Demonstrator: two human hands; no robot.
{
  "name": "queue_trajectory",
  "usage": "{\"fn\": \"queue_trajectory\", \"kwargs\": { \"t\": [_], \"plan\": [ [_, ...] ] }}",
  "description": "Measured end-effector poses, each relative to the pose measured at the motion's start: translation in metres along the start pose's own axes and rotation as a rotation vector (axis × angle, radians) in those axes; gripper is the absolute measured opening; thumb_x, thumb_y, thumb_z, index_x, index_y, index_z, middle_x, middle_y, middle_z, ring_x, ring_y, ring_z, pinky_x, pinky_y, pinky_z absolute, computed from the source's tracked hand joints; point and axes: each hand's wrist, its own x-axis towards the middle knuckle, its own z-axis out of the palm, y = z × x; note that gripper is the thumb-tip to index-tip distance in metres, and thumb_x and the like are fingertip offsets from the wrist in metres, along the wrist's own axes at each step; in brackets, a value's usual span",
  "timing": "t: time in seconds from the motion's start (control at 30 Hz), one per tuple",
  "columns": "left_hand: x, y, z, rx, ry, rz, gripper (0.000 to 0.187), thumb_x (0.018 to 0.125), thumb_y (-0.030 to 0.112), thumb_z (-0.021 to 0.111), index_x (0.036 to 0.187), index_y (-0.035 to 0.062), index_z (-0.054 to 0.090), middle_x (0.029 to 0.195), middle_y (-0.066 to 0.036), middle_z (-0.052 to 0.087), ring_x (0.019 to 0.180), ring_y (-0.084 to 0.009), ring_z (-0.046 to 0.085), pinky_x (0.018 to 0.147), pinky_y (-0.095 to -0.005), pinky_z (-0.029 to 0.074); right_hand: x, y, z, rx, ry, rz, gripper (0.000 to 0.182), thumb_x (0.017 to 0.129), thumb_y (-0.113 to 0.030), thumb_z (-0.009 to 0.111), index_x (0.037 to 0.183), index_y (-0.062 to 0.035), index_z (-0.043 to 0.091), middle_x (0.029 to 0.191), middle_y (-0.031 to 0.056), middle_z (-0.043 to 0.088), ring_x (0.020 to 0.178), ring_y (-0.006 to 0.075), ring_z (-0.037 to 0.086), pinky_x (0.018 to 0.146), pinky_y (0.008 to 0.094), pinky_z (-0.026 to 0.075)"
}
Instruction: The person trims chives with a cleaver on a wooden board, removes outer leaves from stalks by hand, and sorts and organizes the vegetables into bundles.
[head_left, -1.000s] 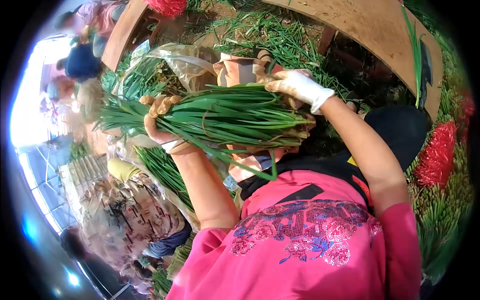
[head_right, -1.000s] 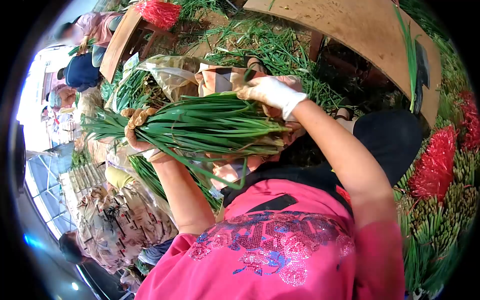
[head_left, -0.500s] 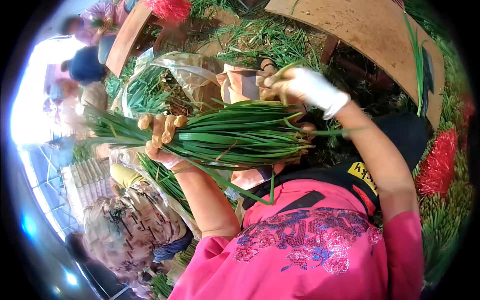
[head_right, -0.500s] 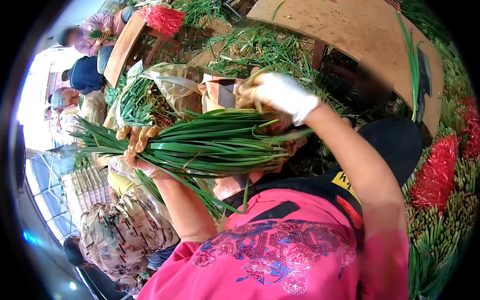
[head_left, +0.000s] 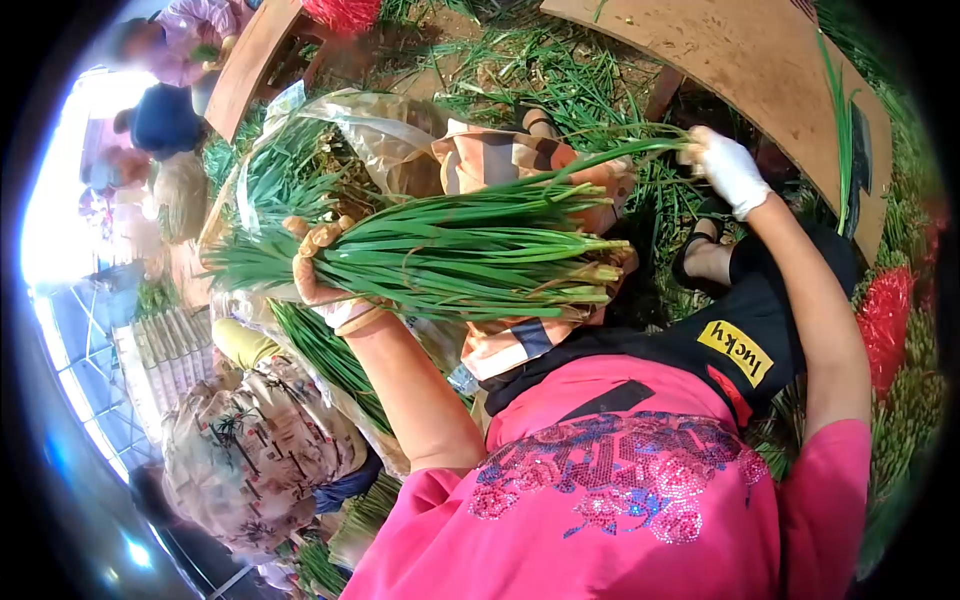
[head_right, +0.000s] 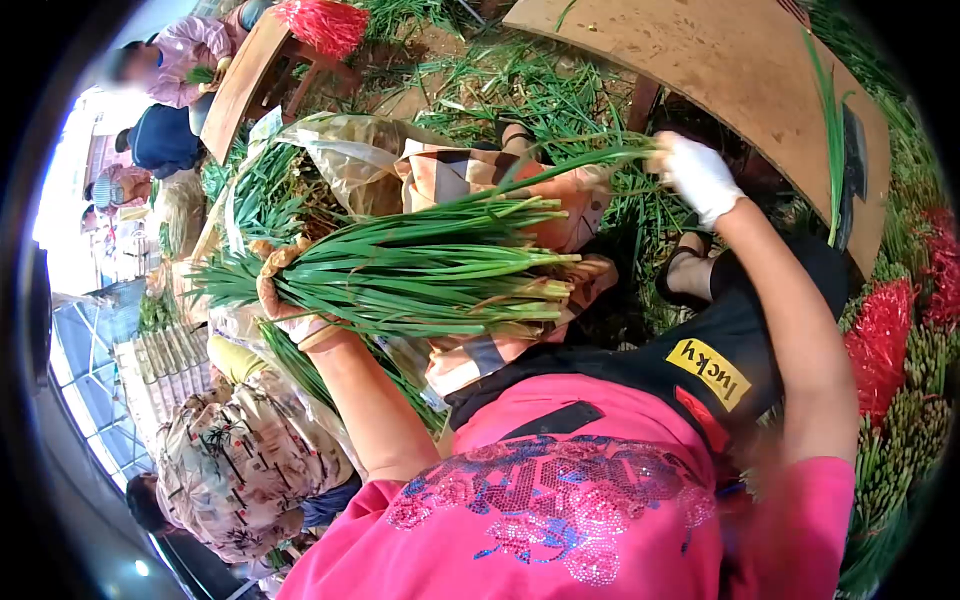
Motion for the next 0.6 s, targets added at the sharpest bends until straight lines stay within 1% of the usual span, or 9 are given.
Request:
{"fn": "queue_trajectory", "kwargs": {
  "t": [0.03,0.07,0.13,0.2,0.27,0.4,0.47,0.5,0.6],
  "plan": [
    [-0.003,0.000,-0.001,0.023,0.066,0.025,0.041,0.080,0.017,0.060,0.120,0.0124,0.052,0.088,0.000,0.063,0.090,-0.0187,0.057,0.090,-0.0427,0.043,0.007,0.027,-0.020,-0.090,0.027,0.080,0.015,0.087,-0.021,0.050,0.082,-0.0088,0.058,0.066,-0.0006,0.057,0.058,0.0099,0.051,0.053,0.0237,0.039],
    [-0.006,0.000,-0.001,0.049,0.132,0.049,0.043,0.079,0.018,0.060,0.121,0.0131,0.051,0.087,-0.001,0.063,0.087,-0.0197,0.058,0.089,-0.0427,0.045,0.016,0.058,-0.031,0.452,0.102,0.081,0.013,0.088,-0.015,0.045,0.080,-0.0087,0.054,0.067,-0.0050,0.053,0.052,0.0045,0.043,0.048,0.0192,0.036],
    [-0.008,0.001,-0.005,0.030,0.147,0.043,0.041,0.079,0.018,0.060,0.119,0.0143,0.053,0.086,-0.002,0.063,0.086,-0.0213,0.059,0.088,-0.0430,0.045,-0.003,0.042,-0.053,0.563,0.171,0.282,0.015,0.091,-0.017,0.046,0.092,-0.0067,0.057,0.065,-0.0083,0.048,0.046,-0.0006,0.037,0.039,0.0138,0.028],
    [-0.008,0.001,-0.014,0.050,0.127,0.048,0.040,0.079,0.018,0.060,0.118,0.0142,0.054,0.086,-0.001,0.063,0.086,-0.0217,0.060,0.089,-0.0430,0.045,-0.023,-0.008,-0.026,0.881,-0.135,0.196,0.024,0.092,-0.019,0.049,0.110,-0.0044,0.056,0.063,-0.0099,0.044,0.042,-0.0046,0.030,0.035,0.0115,0.021],
    [-0.006,-0.002,0.002,-0.048,0.038,-0.010,0.039,0.080,0.017,0.059,0.118,0.0137,0.054,0.087,-0.001,0.063,0.085,-0.0211,0.060,0.090,-0.0429,0.045,-0.040,-0.061,0.022,0.732,-0.287,0.086,0.035,0.092,-0.022,0.051,0.120,-0.0015,0.053,0.066,-0.0094,0.051,0.045,-0.0002,0.040,0.037,0.0166,0.029],
    [0.007,-0.005,0.027,0.009,-0.182,-0.055,0.041,0.080,0.010,0.057,0.120,0.0083,0.048,0.085,-0.001,0.062,0.086,-0.0169,0.059,0.089,-0.0387,0.043,-0.047,-0.132,0.098,0.221,-0.326,-0.157,0.026,0.084,-0.026,0.062,0.101,-0.0066,0.063,0.077,-0.0008,0.064,0.057,0.0118,0.054,0.049,0.0285,0.044],
    [0.008,-0.007,0.043,0.068,-0.171,-0.062,0.036,0.081,0.009,0.056,0.117,0.0087,0.049,0.085,-0.002,0.062,0.086,-0.0172,0.059,0.087,-0.0383,0.043,-0.039,-0.138,0.108,-0.132,-0.387,-0.360,0.019,0.080,-0.024,0.065,0.092,-0.0086,0.064,0.074,0.0010,0.063,0.057,0.0083,0.053,0.047,0.0246,0.042],
    [0.008,-0.005,0.041,0.056,-0.177,-0.061,0.035,0.081,0.009,0.056,0.115,0.0086,0.050,0.086,-0.003,0.063,0.086,-0.0177,0.059,0.088,-0.0392,0.043,-0.035,-0.129,0.118,0.242,-0.372,-0.253,0.016,0.082,-0.022,0.061,0.087,-0.0073,0.064,0.074,0.0008,0.064,0.056,0.0065,0.050,0.046,0.0220,0.039],
    [0.007,0.011,0.009,0.140,-0.106,0.031,0.028,0.081,0.012,0.058,0.108,0.0084,0.053,0.090,-0.004,0.064,0.089,-0.0181,0.059,0.092,-0.0411,0.043,-0.041,-0.116,0.061,1.096,-0.194,-0.005,0.016,0.076,-0.013,0.066,0.091,-0.0088,0.065,0.077,0.0024,0.059,0.065,0.0082,0.049,0.061,0.0246,0.047]
  ]
}}
